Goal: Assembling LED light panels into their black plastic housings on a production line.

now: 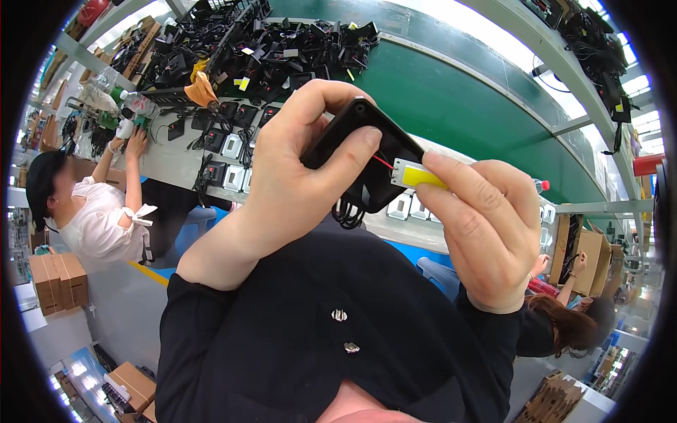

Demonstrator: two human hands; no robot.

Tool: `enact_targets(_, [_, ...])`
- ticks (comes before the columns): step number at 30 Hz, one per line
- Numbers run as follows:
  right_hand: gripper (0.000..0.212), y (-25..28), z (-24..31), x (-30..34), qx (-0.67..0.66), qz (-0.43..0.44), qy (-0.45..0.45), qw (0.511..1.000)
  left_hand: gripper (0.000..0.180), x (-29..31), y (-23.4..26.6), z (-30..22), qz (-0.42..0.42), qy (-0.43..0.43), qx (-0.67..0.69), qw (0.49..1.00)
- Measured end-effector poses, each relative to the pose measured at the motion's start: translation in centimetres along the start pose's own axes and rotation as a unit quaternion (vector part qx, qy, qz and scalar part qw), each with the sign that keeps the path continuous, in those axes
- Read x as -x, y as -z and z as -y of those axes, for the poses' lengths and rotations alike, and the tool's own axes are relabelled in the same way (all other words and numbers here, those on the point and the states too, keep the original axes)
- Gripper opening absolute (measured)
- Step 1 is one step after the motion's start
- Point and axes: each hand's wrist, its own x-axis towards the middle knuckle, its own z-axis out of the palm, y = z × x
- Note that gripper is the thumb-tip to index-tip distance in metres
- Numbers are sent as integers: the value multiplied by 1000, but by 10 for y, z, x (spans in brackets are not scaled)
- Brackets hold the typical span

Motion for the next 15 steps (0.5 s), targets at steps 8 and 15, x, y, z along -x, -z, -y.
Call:
enact_targets(8, [31,-20,-2,1,-35,-26,-21,999,24,-2,-1,8,0,-29,-106,994])
enact_targets(15, [35,-28,-2,7,-68,-46,-73,994,34,1,9,4,69,34,7,997])
